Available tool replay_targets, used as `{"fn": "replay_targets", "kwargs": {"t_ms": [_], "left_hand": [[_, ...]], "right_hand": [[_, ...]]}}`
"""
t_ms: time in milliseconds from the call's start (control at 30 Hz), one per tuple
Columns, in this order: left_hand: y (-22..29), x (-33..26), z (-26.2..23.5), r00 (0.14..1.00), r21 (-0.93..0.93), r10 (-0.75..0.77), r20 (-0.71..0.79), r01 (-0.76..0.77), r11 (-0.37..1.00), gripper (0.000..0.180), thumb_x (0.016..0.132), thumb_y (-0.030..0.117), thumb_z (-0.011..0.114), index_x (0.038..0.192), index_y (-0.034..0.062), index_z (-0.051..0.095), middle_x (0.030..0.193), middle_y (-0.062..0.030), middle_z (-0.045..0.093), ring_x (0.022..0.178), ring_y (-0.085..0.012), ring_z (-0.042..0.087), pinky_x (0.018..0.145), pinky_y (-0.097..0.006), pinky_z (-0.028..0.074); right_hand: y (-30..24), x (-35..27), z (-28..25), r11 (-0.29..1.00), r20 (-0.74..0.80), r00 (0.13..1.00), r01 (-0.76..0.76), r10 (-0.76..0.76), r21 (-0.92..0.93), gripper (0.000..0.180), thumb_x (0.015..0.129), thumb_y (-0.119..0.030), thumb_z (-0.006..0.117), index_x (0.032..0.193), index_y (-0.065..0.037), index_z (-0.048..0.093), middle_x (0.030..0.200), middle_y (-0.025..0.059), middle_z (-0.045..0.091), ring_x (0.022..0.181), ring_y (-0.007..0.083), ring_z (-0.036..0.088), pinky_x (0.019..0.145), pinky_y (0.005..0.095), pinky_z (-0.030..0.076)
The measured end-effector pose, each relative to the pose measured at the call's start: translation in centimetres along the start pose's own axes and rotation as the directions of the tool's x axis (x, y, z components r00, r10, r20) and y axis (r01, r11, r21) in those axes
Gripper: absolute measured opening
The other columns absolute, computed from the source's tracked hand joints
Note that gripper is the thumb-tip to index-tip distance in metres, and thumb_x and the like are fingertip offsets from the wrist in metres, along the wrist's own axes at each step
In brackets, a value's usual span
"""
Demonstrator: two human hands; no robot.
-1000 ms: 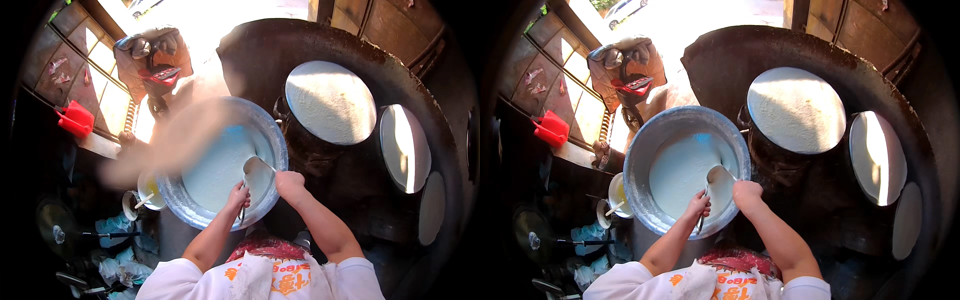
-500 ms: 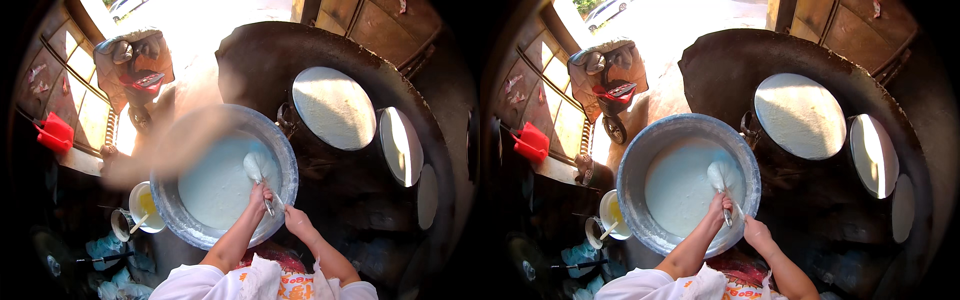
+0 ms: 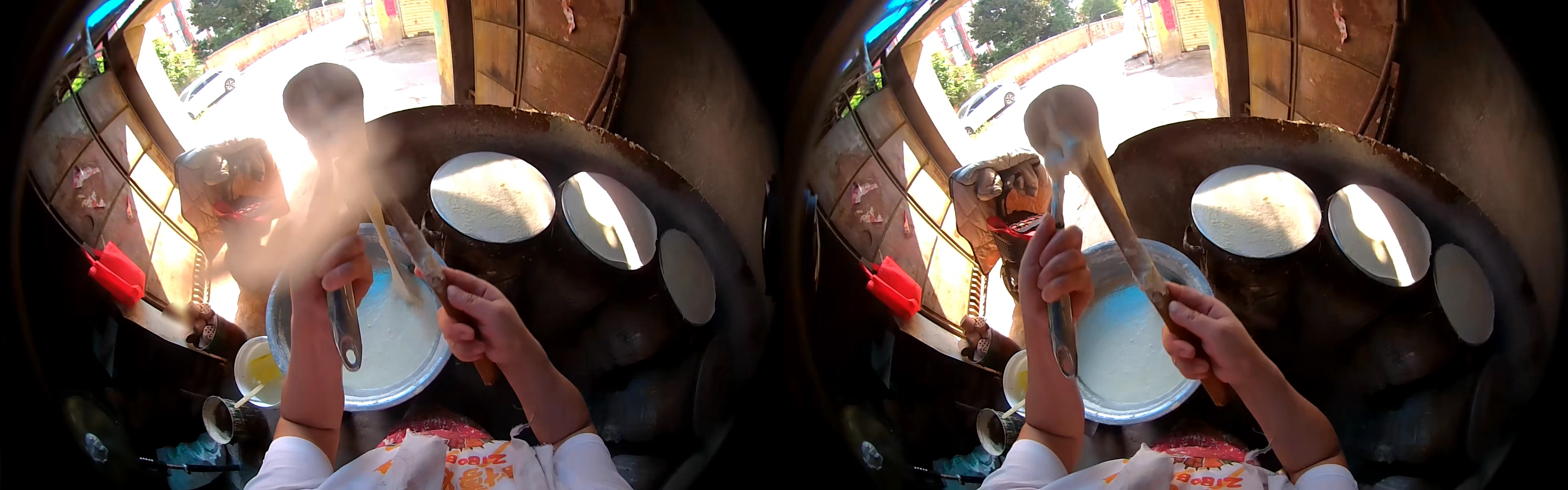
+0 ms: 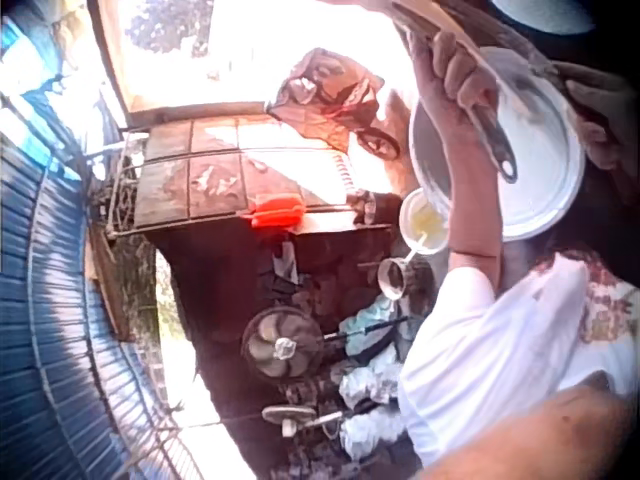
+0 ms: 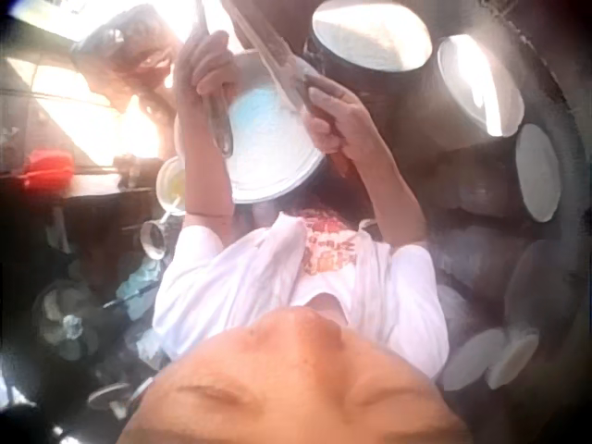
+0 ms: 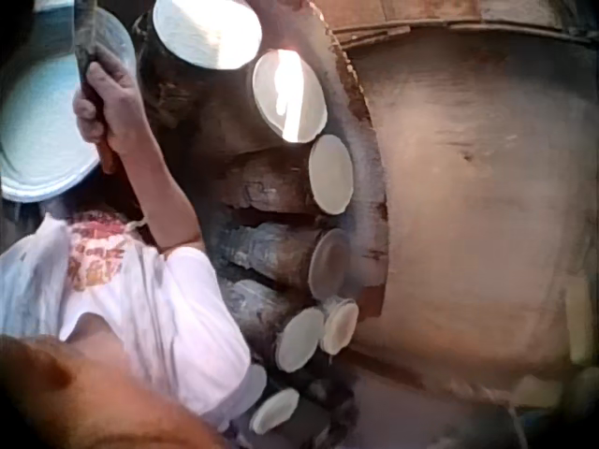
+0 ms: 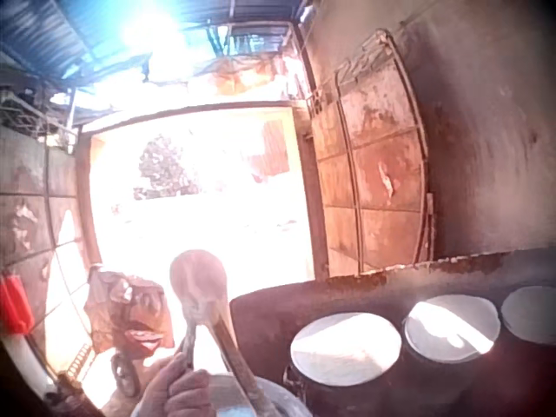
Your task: The person spreads batter onto multiple heated round surfaces using a ladle and a scraper, flips the thin pancakes by hand or with a stick, and clears the surfaces between batches.
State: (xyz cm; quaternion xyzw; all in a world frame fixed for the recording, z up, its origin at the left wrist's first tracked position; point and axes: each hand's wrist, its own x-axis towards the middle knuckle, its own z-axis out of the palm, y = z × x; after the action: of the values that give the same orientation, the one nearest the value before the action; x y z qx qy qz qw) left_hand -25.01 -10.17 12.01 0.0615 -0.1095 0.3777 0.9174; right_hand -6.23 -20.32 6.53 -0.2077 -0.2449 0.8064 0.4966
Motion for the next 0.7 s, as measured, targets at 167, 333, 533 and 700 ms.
{"fn": "replay_targets", "kwargs": {"t_ms": [167, 333, 533, 700], "left_hand": [[1.7, 1.7, 7.9, 0.975, 0.208, 0.038, 0.221, -0.085, 0.974, 0.034, 0.099, 0.026, 0.031, 0.069, 0.0106, 0.034, 0.047, 0.0031, 0.030, 0.034, -0.0047, 0.033, 0.032, -0.020, 0.037], [4.4, -2.3, 2.8, 0.992, -0.079, -0.039, 0.121, 0.049, 0.996, 0.036, 0.098, 0.027, 0.033, 0.067, 0.0102, 0.033, 0.051, 0.0046, 0.028, 0.036, -0.0039, 0.033, 0.031, -0.019, 0.034], [3.2, -5.4, -3.3, 0.880, -0.146, -0.283, -0.382, 0.245, 0.959, 0.024, 0.098, 0.025, 0.035, 0.113, 0.0179, 0.052, 0.057, 0.0043, 0.028, 0.040, -0.0043, 0.027, 0.035, -0.017, 0.028], [-4.9, 3.0, -7.7, 0.638, -0.390, -0.684, -0.353, 0.564, 0.728, 0.030, 0.097, 0.030, 0.039, 0.077, 0.0085, 0.047, 0.055, 0.0046, 0.032, 0.040, -0.0048, 0.032, 0.039, -0.020, 0.036]], "right_hand": [[-3.6, 1.4, 5.3, 0.956, 0.165, 0.957, 0.261, -0.238, -0.133, 0.041, 0.097, -0.020, 0.037, 0.136, -0.008, 0.034, 0.055, 0.0045, 0.045, 0.034, 0.0071, 0.033, 0.032, 0.0196, 0.027], [4.5, 2.0, -2.4, 0.984, 0.134, 0.977, 0.174, -0.167, -0.036, 0.042, 0.096, -0.020, 0.042, 0.136, -0.010, 0.035, 0.058, 0.0115, 0.051, 0.039, 0.0110, 0.041, 0.035, 0.0227, 0.033], [6.9, -5.2, -6.1, 0.999, -0.178, 0.984, 0.007, -0.014, -0.042, 0.033, 0.093, -0.012, 0.039, 0.125, -0.003, 0.045, 0.055, 0.0059, 0.048, 0.037, 0.0083, 0.039, 0.035, 0.0200, 0.032], [9.0, -11.8, -8.3, 0.948, -0.474, 0.836, 0.319, -0.277, 0.010, 0.037, 0.094, -0.016, 0.042, 0.130, -0.010, 0.042, 0.058, 0.0033, 0.048, 0.040, 0.0074, 0.038, 0.036, 0.0195, 0.031]]}}
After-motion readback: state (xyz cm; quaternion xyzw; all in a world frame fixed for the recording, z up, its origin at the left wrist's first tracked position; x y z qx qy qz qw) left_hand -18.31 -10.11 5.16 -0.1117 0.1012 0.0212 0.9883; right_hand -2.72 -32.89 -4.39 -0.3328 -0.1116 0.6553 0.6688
